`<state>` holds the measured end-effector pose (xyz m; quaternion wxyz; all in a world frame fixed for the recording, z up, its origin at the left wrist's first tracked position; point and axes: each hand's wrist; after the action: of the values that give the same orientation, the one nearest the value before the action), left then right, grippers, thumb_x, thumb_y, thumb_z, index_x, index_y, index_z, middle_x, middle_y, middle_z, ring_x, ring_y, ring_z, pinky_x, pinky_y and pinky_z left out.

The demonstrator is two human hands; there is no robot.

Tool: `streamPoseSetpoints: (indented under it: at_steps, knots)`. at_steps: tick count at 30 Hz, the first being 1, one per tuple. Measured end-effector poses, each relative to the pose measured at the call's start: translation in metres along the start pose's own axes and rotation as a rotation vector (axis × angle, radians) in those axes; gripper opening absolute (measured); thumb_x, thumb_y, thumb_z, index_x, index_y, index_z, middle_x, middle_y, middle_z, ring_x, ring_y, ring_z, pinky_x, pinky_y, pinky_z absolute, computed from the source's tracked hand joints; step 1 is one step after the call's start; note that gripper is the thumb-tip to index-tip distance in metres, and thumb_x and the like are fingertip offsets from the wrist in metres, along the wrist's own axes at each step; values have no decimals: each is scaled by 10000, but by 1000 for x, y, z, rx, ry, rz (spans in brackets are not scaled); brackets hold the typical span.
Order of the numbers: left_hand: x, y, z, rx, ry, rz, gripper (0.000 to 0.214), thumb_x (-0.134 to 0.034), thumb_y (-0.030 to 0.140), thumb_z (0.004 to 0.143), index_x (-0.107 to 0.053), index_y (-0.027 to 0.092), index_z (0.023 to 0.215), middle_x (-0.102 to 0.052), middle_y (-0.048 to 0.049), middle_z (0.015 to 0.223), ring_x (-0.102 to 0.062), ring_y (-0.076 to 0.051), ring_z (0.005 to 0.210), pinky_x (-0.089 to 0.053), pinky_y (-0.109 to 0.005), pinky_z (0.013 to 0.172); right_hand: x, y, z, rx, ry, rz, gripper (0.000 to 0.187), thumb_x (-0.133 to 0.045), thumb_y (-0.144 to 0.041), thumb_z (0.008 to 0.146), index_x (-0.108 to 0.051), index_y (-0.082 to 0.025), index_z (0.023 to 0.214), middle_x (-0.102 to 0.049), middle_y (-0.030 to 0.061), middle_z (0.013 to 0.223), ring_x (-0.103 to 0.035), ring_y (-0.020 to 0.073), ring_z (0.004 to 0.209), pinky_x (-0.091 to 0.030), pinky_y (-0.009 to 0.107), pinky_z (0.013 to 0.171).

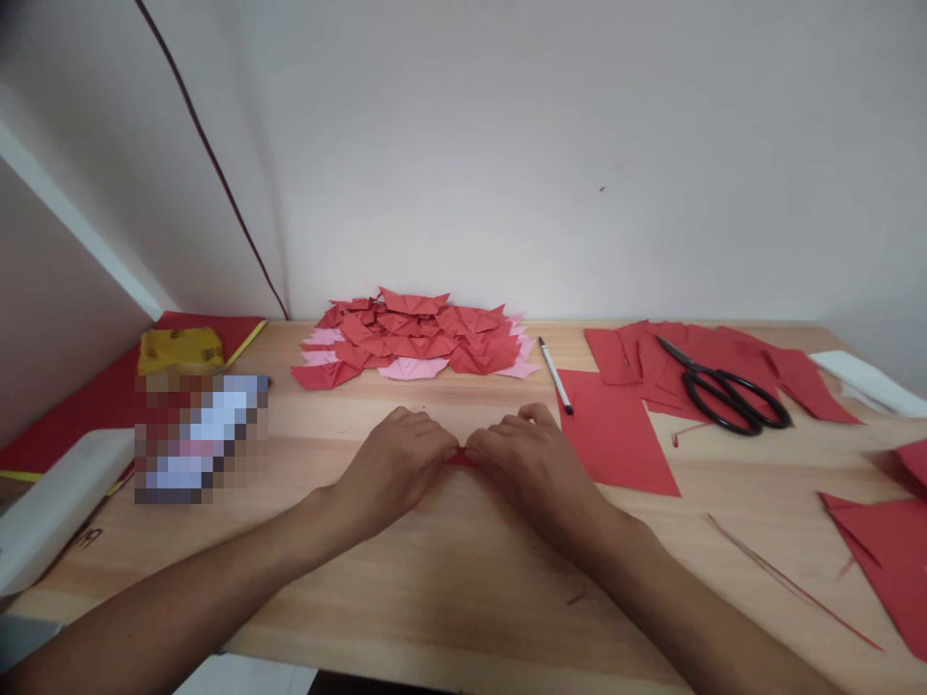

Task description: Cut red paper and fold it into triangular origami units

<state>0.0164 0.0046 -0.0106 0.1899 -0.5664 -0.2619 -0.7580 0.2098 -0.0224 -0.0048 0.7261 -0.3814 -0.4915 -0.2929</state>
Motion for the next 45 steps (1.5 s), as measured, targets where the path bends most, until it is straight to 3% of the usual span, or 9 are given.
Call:
streamPoseSetpoints:
  at_steps: [5, 10, 16, 19, 24, 32, 37, 45]
  knots:
    - [-3, 4, -1, -79, 62, 27, 129, -464, 133, 885, -579, 162, 835, -630, -20, 785, -548, -184, 780, -344, -341, 723, 0, -1, 0, 0, -61, 58, 192, -544, -236, 914, -616, -183, 744, -678, -5, 730, -584, 154, 705, -306, 321, 750]
    - [2, 1, 3, -22, -22, -42, 213, -436, 260, 937, -578, 170, 807, -642, -14, 769, -550, -184, 760, -337, -326, 698, -2, -5, 0, -34, -79, 39, 245, -526, -217, 922, -587, -160, 692, -659, 9, 709, -573, 155, 690, -317, 318, 746]
    - [8, 1, 3, 4, -103, -93, 144, -469, 177, 894, -606, 163, 849, -652, -21, 793, -548, -191, 771, -356, -320, 695, -4, -6, -1, -29, -70, 28, 155, -539, -154, 906, -643, -154, 791, -674, 17, 755, -595, 172, 745, -319, 327, 769]
    - [7, 2, 2, 14, -117, -111, 151, -460, 141, 880, -608, 158, 856, -656, -30, 805, -553, -192, 781, -363, -320, 704, -4, -6, -1, -23, -76, -13, 194, -537, -168, 908, -617, -153, 732, -663, 14, 712, -584, 170, 698, -318, 334, 755]
    - [3, 0, 3, 56, -110, -127, 152, -470, 216, 900, -605, 170, 848, -655, -24, 798, -556, -193, 776, -361, -321, 689, -2, -7, 1, -66, -144, -74, 268, -509, -207, 924, -577, -156, 669, -657, 19, 661, -570, 170, 630, -324, 349, 754]
    - [1, -2, 4, 9, -86, -123, 148, -448, 196, 910, -576, 169, 840, -630, -14, 794, -533, -182, 771, -359, -316, 699, 3, -5, -1, -59, -146, 69, 195, -505, -230, 933, -633, -175, 796, -680, 4, 753, -588, 172, 732, -313, 353, 801]
    - [3, 2, 2, -11, -84, -127, 168, -419, 169, 918, -582, 157, 880, -642, -24, 831, -543, -180, 793, -370, -322, 742, 1, -2, -2, -45, -124, 69, 223, -509, -255, 932, -619, -181, 752, -672, -7, 721, -578, 165, 702, -313, 344, 763]
    - [8, -1, 2, 68, -170, -249, 201, -448, 233, 913, -625, 160, 849, -658, -23, 809, -569, -171, 781, -373, -292, 715, 2, -1, -2, -64, -170, 8, 267, -526, -236, 907, -571, -177, 651, -643, -1, 629, -550, 168, 630, -349, 326, 712]
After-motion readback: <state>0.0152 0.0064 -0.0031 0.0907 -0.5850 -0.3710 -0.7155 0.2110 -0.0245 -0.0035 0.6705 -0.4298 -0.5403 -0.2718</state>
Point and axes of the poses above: each hand's wrist, its own z-axis towards the middle knuckle, its own x-axis out of the back of the hand, y = z × x
